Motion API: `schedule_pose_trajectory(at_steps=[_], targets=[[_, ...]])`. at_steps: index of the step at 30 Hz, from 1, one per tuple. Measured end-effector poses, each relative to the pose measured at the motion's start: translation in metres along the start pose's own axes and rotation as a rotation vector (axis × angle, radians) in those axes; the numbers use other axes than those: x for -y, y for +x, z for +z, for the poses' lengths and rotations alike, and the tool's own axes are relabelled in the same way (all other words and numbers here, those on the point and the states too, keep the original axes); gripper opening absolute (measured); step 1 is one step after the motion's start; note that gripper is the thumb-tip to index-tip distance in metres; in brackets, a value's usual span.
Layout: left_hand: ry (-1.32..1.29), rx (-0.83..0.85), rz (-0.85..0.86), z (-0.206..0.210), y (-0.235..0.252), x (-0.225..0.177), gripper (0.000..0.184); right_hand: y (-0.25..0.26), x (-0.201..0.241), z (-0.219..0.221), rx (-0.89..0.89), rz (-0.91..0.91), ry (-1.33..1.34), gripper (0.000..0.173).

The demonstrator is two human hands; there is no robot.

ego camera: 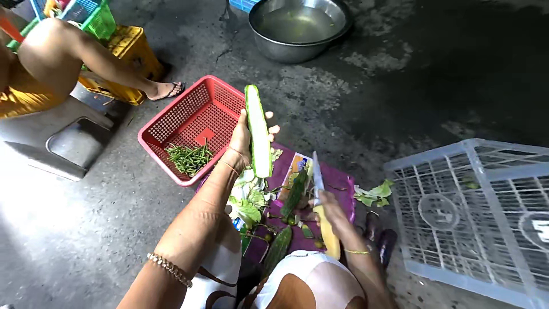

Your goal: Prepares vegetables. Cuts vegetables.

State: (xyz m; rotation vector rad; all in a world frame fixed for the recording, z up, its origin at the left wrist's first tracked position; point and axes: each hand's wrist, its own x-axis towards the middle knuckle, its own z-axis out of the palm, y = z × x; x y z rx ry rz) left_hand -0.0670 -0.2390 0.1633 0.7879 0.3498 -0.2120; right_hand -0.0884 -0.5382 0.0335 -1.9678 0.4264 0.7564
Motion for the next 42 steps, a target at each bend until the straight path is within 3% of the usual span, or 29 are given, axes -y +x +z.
schedule_pose_trajectory(at_steps=[5, 9, 15, 19, 24, 28, 35, 42], targets=[[-0.143, 0.032, 0.130, -0.004, 0.002, 0.002, 0.085, -0.072, 0.113, -0.022, 0.077, -0.317, 0.213, 0.037], [-0.169, -0.022, 0.168, 0.007, -0.029, -0.001, 0.090, -0.134, 0.153, 0.018, 0.201, -0.498, 0.089, 0.034], [-0.234, -0.166, 0.185, 0.023, -0.009, -0.023, 0.079, -0.154, 0.143, 0.064, 0.092, -0.760, -0.088, 0.034], [-0.166, -0.285, 0.229, 0.033, -0.009, -0.026, 0.069, -0.156, 0.146, 0.067, 0.143, -0.711, -0.034, 0.032], [-0.145, -0.072, 0.338, 0.029, -0.012, -0.027, 0.084, -0.153, 0.143, 0.075, 0.143, -0.733, -0.018, 0.032], [-0.068, -0.022, 0.424, 0.025, -0.010, -0.030, 0.086, -0.155, 0.142, 0.075, 0.084, -0.834, -0.029, 0.030], [-0.083, 0.031, 0.347, 0.040, -0.017, -0.029, 0.088, -0.148, 0.136, 0.078, 0.035, -0.882, -0.160, 0.033], [-0.080, 0.080, 0.329, 0.041, -0.015, -0.027, 0.087, -0.148, 0.132, 0.081, -0.125, -0.930, -0.318, 0.036]])
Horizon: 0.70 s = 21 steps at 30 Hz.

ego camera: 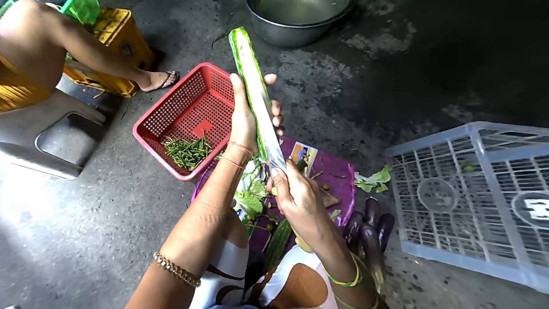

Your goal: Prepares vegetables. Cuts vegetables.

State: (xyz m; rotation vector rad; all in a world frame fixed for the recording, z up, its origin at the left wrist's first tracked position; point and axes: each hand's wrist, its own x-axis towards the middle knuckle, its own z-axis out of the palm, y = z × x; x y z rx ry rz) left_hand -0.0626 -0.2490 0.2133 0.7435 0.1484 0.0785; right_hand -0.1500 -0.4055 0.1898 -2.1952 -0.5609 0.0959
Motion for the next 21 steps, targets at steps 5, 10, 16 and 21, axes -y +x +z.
schedule_pose_trajectory(at_steps=[5, 10, 16, 21], targets=[[-0.004, -0.032, -0.018, 0.007, -0.003, 0.002, 0.071, 0.000, 0.004, 0.013, -0.159, -0.054, -0.239, 0.030], [0.010, -0.099, -0.004, 0.012, -0.007, 0.006, 0.050, 0.003, 0.004, 0.016, -0.170, -0.051, -0.283, 0.026], [0.091, -0.265, 0.010, 0.019, -0.007, 0.011, 0.054, 0.007, 0.000, 0.026, -0.242, -0.021, -0.462, 0.022], [0.163, -0.416, 0.071, 0.024, -0.007, 0.015, 0.052, 0.010, -0.003, 0.033, -0.277, -0.003, -0.577, 0.012]])
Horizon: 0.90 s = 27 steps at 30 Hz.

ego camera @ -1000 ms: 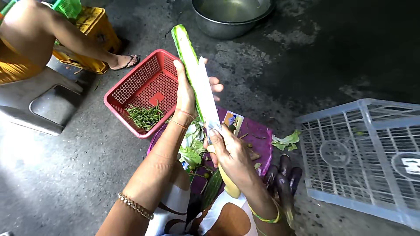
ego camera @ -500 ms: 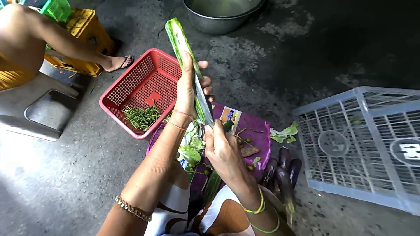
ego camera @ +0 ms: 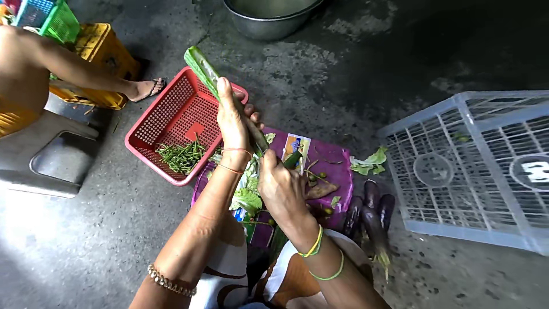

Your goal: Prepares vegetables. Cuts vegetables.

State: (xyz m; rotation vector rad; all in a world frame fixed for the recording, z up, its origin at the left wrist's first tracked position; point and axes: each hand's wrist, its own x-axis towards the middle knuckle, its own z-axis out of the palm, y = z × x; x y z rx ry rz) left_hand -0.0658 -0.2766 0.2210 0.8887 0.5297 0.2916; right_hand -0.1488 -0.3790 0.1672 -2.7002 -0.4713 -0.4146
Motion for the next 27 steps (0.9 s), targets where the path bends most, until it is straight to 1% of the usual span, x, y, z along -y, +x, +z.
schedule_pose_trajectory(at_steps=[2, 4, 7, 8, 9, 11, 13, 14, 15, 16, 17, 18, 21, 23, 25, 27], targets=[[0.026, -0.068, 0.043, 0.004, -0.001, -0.001, 0.050, 0.001, 0.001, 0.002, -0.019, 0.000, -0.057, 0.008], [0.029, -0.116, 0.075, 0.008, -0.002, -0.003, 0.047, 0.002, 0.000, 0.004, -0.043, -0.007, -0.084, 0.012], [0.020, -0.141, 0.056, 0.008, -0.003, -0.005, 0.049, 0.007, -0.006, 0.000, -0.021, -0.024, -0.065, 0.010], [0.014, -0.119, 0.038, 0.006, -0.006, -0.007, 0.049, 0.008, -0.009, -0.003, -0.011, -0.041, -0.019, 0.010], [0.007, -0.075, 0.016, 0.003, -0.010, -0.009, 0.049, 0.010, -0.014, -0.007, 0.000, -0.061, 0.049, 0.012], [-0.052, 0.043, -0.058, -0.002, -0.017, -0.014, 0.047, 0.012, -0.022, -0.013, -0.011, -0.086, 0.213, 0.021], [-0.106, 0.218, -0.089, -0.007, -0.011, -0.011, 0.056, 0.012, -0.026, -0.018, 0.027, -0.069, 0.344, 0.025], [-0.074, 0.323, -0.109, -0.009, -0.013, -0.009, 0.062, 0.012, -0.028, -0.019, 0.043, -0.061, 0.377, 0.025], [-0.020, 0.419, -0.139, -0.012, -0.020, -0.008, 0.062, 0.011, -0.031, -0.019, 0.049, -0.051, 0.388, 0.025], [0.025, 0.481, -0.169, -0.012, -0.025, -0.006, 0.059, 0.010, -0.033, -0.019, 0.052, -0.039, 0.378, 0.026], [0.041, 0.508, -0.189, -0.011, -0.028, -0.004, 0.056, 0.009, -0.036, -0.019, 0.054, -0.033, 0.362, 0.026], [0.037, 0.501, -0.206, -0.010, -0.029, 0.000, 0.052, 0.008, -0.038, -0.018, 0.061, -0.032, 0.345, 0.025], [0.019, 0.366, -0.242, 0.001, -0.027, 0.011, 0.047, 0.005, -0.037, -0.018, 0.125, -0.013, 0.242, 0.023], [0.055, 0.248, -0.268, 0.005, -0.026, 0.019, 0.045, 0.004, -0.036, -0.016, 0.175, 0.020, 0.144, 0.019], [0.079, 0.154, -0.280, 0.009, -0.026, 0.027, 0.044, 0.004, -0.037, -0.012, 0.194, 0.042, 0.057, 0.014], [0.087, 0.078, -0.293, 0.014, -0.026, 0.033, 0.047, 0.004, -0.042, -0.008, 0.186, 0.032, -0.027, 0.015]])
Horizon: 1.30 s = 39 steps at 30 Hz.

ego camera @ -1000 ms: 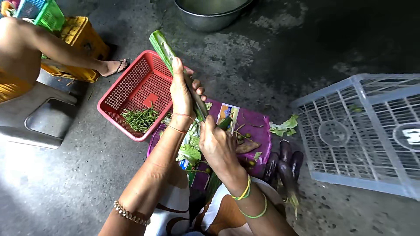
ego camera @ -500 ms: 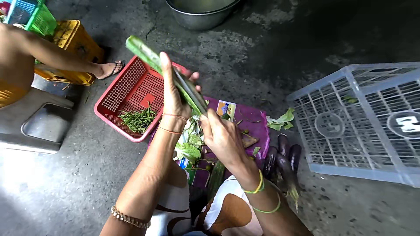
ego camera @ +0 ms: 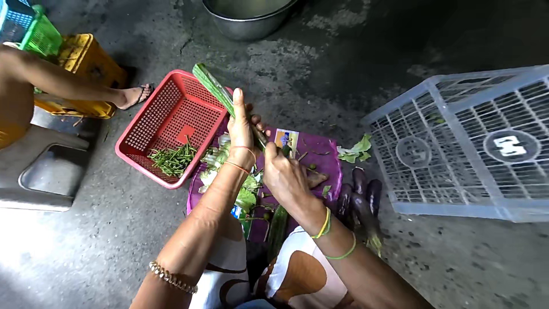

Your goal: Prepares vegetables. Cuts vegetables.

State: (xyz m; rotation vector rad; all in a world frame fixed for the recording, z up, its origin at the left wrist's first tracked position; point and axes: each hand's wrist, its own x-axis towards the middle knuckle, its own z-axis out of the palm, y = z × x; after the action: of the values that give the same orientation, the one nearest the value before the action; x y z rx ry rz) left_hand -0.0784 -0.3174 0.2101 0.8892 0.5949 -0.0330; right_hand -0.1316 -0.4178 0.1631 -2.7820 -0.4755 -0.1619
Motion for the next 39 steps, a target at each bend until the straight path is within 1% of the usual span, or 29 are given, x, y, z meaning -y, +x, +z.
schedule_pose_trajectory(at_steps=[1, 3, 6, 8, 9, 10, 11, 12, 13, 14, 15, 17, 20, 22, 25, 28, 30, 32, 34, 36, 37, 39], targets=[[-0.001, -0.034, -0.001, 0.002, 0.001, 0.002, 0.048, 0.000, -0.002, 0.001, -0.004, -0.005, -0.040, 0.016], [0.043, -0.098, 0.012, 0.004, 0.000, 0.008, 0.048, -0.001, -0.007, 0.000, -0.002, -0.006, -0.100, 0.013], [0.209, -0.151, -0.040, -0.003, -0.015, 0.018, 0.065, -0.003, -0.019, 0.000, 0.009, -0.005, -0.175, 0.009], [0.223, -0.146, -0.086, -0.003, -0.019, 0.022, 0.071, -0.004, -0.027, -0.003, 0.050, 0.009, -0.183, 0.011], [0.191, -0.131, -0.099, -0.001, -0.018, 0.023, 0.069, -0.005, -0.031, -0.006, 0.082, 0.014, -0.149, 0.013], [0.135, -0.112, -0.094, 0.003, -0.011, 0.025, 0.063, -0.005, -0.034, -0.010, 0.124, 0.021, -0.096, 0.016], [0.071, -0.091, -0.074, 0.010, 0.002, 0.029, 0.055, -0.005, -0.034, -0.018, 0.190, 0.045, -0.009, 0.020], [0.008, -0.082, -0.044, 0.014, 0.015, 0.034, 0.050, -0.006, -0.034, -0.024, 0.250, 0.069, 0.104, 0.024], [-0.022, -0.078, -0.019, 0.017, 0.023, 0.039, 0.048, -0.008, -0.036, -0.027, 0.295, 0.093, 0.215, 0.028], [-0.025, -0.073, -0.005, 0.019, 0.026, 0.041, 0.046, -0.009, -0.039, -0.028, 0.313, 0.107, 0.276, 0.029], [-0.021, -0.069, -0.002, 0.022, 0.026, 0.043, 0.045, -0.010, -0.043, -0.028, 0.310, 0.107, 0.273, 0.029], [0.004, -0.079, -0.018, 0.026, 0.024, 0.044, 0.045, -0.011, -0.049, -0.024, 0.253, 0.082, 0.115, 0.022], [0.061, -0.126, -0.021, 0.030, 0.027, 0.049, 0.049, -0.012, -0.053, -0.021, 0.215, 0.080, -0.118, 0.023], [0.098, -0.147, -0.029, 0.029, 0.030, 0.052, 0.054, -0.011, -0.055, -0.018, 0.180, 0.076, -0.177, 0.018], [0.147, -0.143, -0.074, 0.028, 0.027, 0.050, 0.061, -0.010, -0.061, -0.019, 0.176, 0.062, -0.191, 0.014], [0.250, -0.096, -0.141, 0.024, 0.028, 0.051, 0.070, -0.011, -0.080, -0.018, 0.182, 0.040, -0.207, 0.017], [0.324, -0.029, -0.170, 0.019, 0.031, 0.057, 0.071, -0.016, -0.093, -0.017, 0.204, 0.062, -0.209, 0.019], [0.382, 0.088, -0.191, 0.019, 0.028, 0.062, 0.065, -0.021, -0.108, -0.017, 0.238, 0.132, -0.209, 0.020], [0.401, 0.241, -0.220, 0.019, 0.023, 0.064, 0.058, -0.025, -0.121, -0.021, 0.298, 0.269, -0.153, 0.025], [0.403, 0.334, -0.261, 0.019, 0.024, 0.066, 0.051, -0.028, -0.131, -0.029, 0.342, 0.400, -0.005, 0.030], [0.388, 0.360, -0.267, 0.019, 0.025, 0.067, 0.048, -0.029, -0.134, -0.034, 0.360, 0.465, 0.116, 0.031], [0.329, 0.388, -0.235, 0.020, 0.027, 0.065, 0.044, -0.030, -0.134, -0.043, 0.328, 0.533, 0.368, 0.030]])
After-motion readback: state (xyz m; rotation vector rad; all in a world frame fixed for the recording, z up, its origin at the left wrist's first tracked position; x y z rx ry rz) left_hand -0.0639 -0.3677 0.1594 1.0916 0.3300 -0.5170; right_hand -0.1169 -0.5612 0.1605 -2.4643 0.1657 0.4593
